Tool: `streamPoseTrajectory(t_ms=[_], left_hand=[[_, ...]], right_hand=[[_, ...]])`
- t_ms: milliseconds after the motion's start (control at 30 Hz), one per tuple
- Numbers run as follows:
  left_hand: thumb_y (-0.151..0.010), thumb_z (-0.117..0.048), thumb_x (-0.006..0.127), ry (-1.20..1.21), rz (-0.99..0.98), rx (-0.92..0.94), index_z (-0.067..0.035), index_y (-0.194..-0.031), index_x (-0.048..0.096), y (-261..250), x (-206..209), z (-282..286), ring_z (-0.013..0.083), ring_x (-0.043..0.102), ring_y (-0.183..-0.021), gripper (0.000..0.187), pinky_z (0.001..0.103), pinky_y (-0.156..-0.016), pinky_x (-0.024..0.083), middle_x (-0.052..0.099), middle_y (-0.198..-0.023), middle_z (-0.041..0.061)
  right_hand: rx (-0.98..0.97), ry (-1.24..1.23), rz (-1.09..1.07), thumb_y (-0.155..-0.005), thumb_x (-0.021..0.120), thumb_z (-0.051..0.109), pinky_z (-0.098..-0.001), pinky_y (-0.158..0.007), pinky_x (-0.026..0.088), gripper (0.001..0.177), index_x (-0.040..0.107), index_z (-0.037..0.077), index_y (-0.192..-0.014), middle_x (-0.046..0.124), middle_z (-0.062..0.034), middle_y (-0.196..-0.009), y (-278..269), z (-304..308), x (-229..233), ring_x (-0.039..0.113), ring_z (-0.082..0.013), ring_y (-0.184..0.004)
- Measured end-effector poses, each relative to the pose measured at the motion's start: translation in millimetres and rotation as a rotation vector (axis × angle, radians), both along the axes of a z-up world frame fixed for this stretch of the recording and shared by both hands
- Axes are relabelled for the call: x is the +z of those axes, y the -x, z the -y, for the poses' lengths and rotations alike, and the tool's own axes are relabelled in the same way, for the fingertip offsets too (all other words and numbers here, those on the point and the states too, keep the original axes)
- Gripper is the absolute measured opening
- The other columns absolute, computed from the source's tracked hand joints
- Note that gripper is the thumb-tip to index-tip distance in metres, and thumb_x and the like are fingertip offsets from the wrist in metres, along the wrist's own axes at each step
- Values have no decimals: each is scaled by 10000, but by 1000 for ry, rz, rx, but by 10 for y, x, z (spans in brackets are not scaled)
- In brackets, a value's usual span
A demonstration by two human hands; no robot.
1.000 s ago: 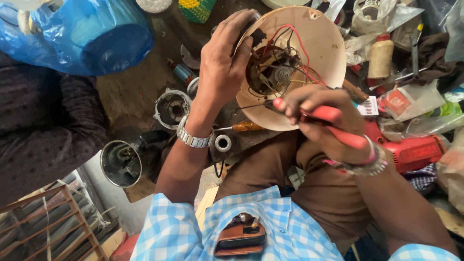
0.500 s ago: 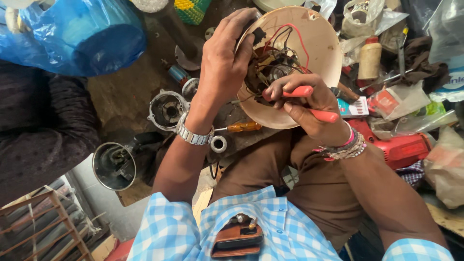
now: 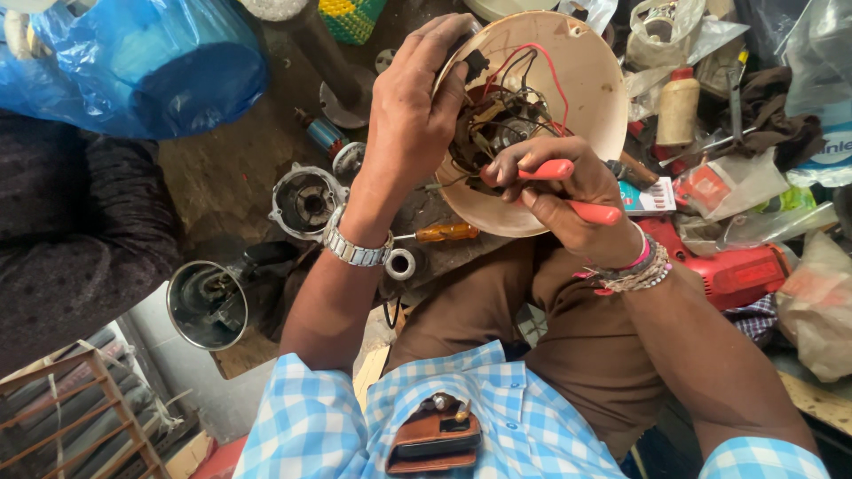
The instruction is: The person repairs a disassembled ceiling fan motor by manipulating its internal components. They use a screwdriver to adjust parts within the motor housing and pliers to strip and cut wires. The person also handles the motor casing and various small parts on a cluttered workbench.
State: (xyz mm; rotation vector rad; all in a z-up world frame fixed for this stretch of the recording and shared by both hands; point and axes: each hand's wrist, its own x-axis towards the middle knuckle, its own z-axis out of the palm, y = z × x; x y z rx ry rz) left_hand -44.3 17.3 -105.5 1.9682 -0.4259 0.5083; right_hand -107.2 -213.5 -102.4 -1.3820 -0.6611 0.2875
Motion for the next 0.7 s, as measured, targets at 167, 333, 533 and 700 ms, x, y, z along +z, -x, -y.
streamPoseTrajectory(t_ms=[167,333,533,700], left_hand=[[-1047,-25,654,-14,14,1,-51,-1386,602,-2,2,0,343,669,-1299,343,374,-1106,552,651,-1390,149],[-1047,-31,657,-18,-2,2,-49,-1380,604,0,6,-7,341,674,-1284,338,370,-1093,555,654,-1385,148],[-1052,-30,655,-21,14,0,-53,-1383,601,-9,6,-12,341,673,-1289,336,367,-1096,556,657,-1380,144],[-1064,-31,653,-9,11,-19,-61,-1379,608,-14,-2,-12,315,683,-1250,319,337,-1064,555,668,-1383,136]], right_hand=[[13,-12,2,-1079,503,-90,-326,-1015,540,327,444,111,-1331,585,-128,-1305,-14,0,-30,612,-205,-1233],[21,14,39,-1044,482,-99,-334,-1019,532,355,440,95,-1338,589,-156,-1345,-16,6,-39,603,-176,-1143],[49,40,94,-979,439,-101,-366,-1038,542,363,475,58,-1303,600,-173,-1319,-21,-11,4,617,-220,-1208],[101,84,228,-954,433,-124,-370,-1065,529,392,467,60,-1298,598,-156,-1261,-45,-32,31,624,-227,-1206]])
